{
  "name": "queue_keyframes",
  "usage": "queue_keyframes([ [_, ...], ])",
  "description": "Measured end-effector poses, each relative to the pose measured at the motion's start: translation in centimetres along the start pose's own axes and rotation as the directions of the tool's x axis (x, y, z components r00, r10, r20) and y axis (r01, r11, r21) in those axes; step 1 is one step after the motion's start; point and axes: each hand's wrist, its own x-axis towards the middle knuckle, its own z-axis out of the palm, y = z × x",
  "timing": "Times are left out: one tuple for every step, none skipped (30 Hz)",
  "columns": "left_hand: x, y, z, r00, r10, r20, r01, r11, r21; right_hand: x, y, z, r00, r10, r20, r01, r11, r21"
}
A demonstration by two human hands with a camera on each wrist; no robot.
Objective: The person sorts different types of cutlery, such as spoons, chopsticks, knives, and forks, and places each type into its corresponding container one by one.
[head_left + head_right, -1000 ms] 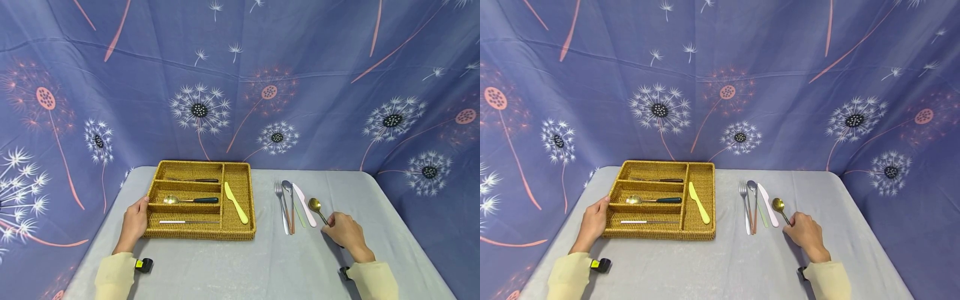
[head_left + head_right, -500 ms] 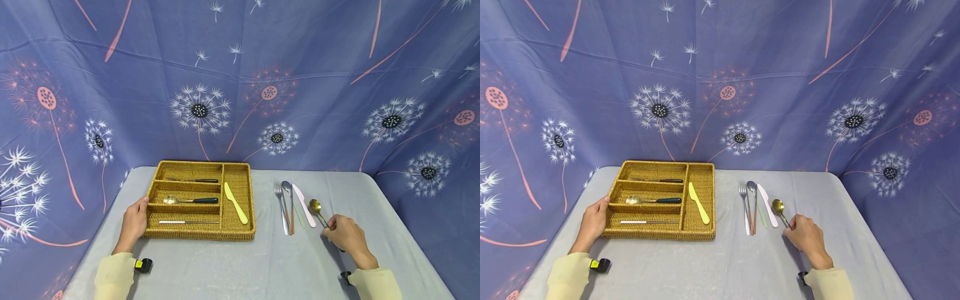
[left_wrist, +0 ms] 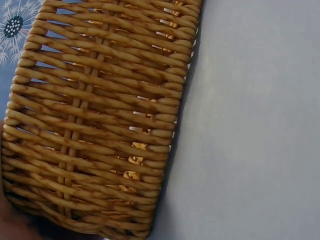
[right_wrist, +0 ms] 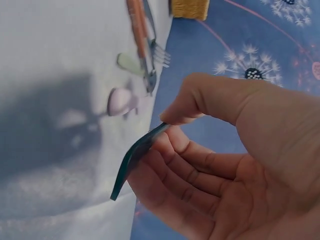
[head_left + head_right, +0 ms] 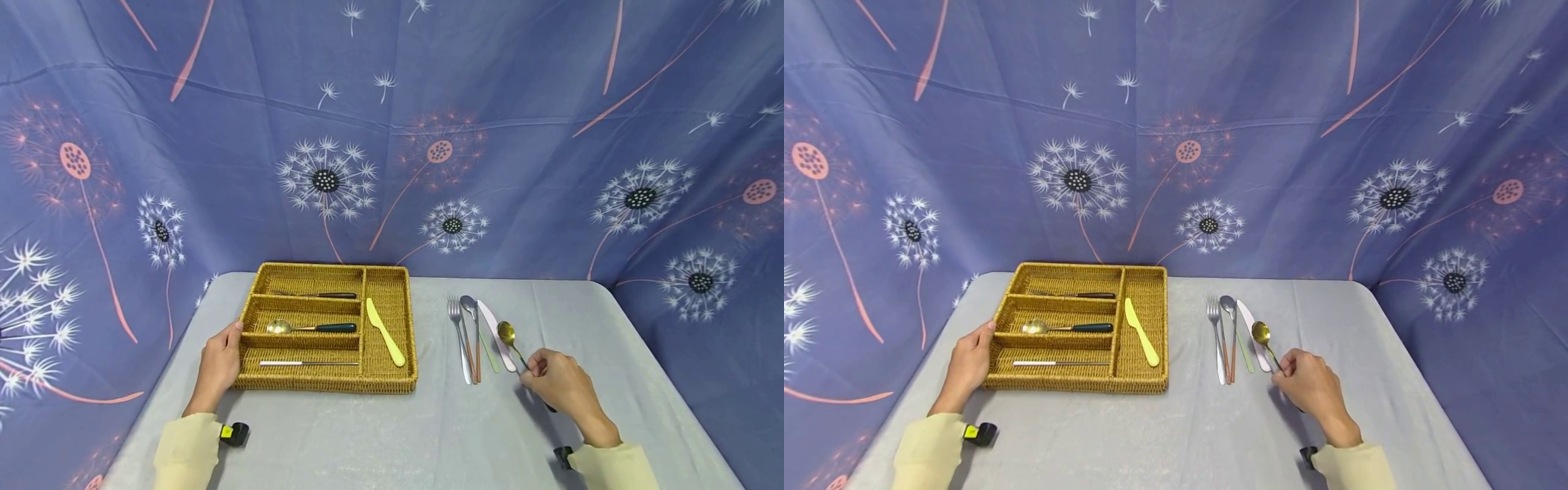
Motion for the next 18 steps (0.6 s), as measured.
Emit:
queue_keyframes([
  [0.0,0.0,0.0,1.0,0.0,0.001,0.0,1.0,-0.001,0.0,-0.2,-0.1,1.0,-0.007,0.001,0.007,1.0,0.005],
  [0.0,0.0,0.0,1.0,-0.002,0.002,0.002,1.0,-0.002,0.0,-0.3,-0.1,1.0,-0.013,0.003,0.013,1.0,0.011],
  [0.0,0.0,0.0,1.0,-0.002,0.004,0.002,1.0,-0.002,0.0,-0.5,-0.2,1.0,-0.019,0.006,0.019,1.0,0.015],
  [0.0,0.0,0.0,1.0,-0.002,0.005,0.002,1.0,-0.001,0.0,-0.7,-0.2,1.0,-0.027,0.008,0.026,0.999,0.019],
  [0.0,0.0,0.0,1.0,-0.001,0.006,0.001,1.0,0.0,0.1,-0.9,-0.3,0.999,-0.035,0.007,0.035,0.999,0.021],
  [0.0,0.0,0.0,1.0,0.002,0.006,-0.002,1.0,0.003,0.1,-1.2,-0.3,0.999,-0.042,0.006,0.042,0.999,0.023],
  [0.0,0.0,0.0,1.0,0.004,0.006,-0.004,1.0,0.005,0.2,-1.4,-0.4,0.999,-0.049,0.005,0.049,0.998,0.025],
  [-0.1,0.0,0.0,1.0,0.006,0.006,-0.006,1.0,0.007,0.2,-1.7,-0.4,0.998,-0.056,0.002,0.056,0.998,0.026],
  [0.0,-0.1,0.0,1.0,0.008,0.005,-0.008,1.0,0.008,0.3,-2.0,-0.5,0.998,-0.064,-0.003,0.064,0.998,0.026],
  [0.0,-0.1,0.0,1.0,0.009,0.007,-0.009,1.0,0.01,0.3,-2.3,-0.5,0.997,-0.072,-0.007,0.072,0.997,0.025],
  [0.0,-0.1,0.0,1.0,0.01,0.006,-0.01,1.0,0.012,0.4,-2.6,-0.6,0.997,-0.079,-0.012,0.079,0.997,0.024],
  [0.0,-0.1,0.0,1.0,0.011,0.005,-0.011,1.0,0.013,0.5,-2.9,-0.6,0.996,-0.09,-0.016,0.091,0.996,0.024],
  [0.0,-0.1,0.0,1.0,0.009,0.004,-0.009,1.0,0.012,0.5,-3.2,-0.7,0.994,-0.103,-0.022,0.104,0.994,0.024],
  [0.0,-0.1,0.0,1.0,0.007,0.004,-0.007,1.0,0.008,0.6,-3.6,-0.7,0.993,-0.115,-0.026,0.116,0.993,0.026],
  [0.0,0.0,-0.1,1.0,0.004,0.004,-0.004,1.0,0.006,0.7,-3.9,-0.8,0.991,-0.13,-0.031,0.13,0.991,0.028],
  [0.0,0.0,-0.1,1.0,0.002,0.003,-0.002,1.0,0.005,0.8,-4.2,-0.8,0.989,-0.142,-0.035,0.143,0.989,0.032],
  [0.0,0.0,-0.1,1.0,0.0,0.001,0.0,1.0,0.003,0.9,-4.5,-0.8,0.987,-0.154,-0.04,0.155,0.987,0.035],
  [0.0,0.1,-0.1,1.0,-0.004,0.002,0.004,1.0,0.001,1.0,-4.8,-0.8,0.985,-0.166,-0.043,0.167,0.985,0.036],
])
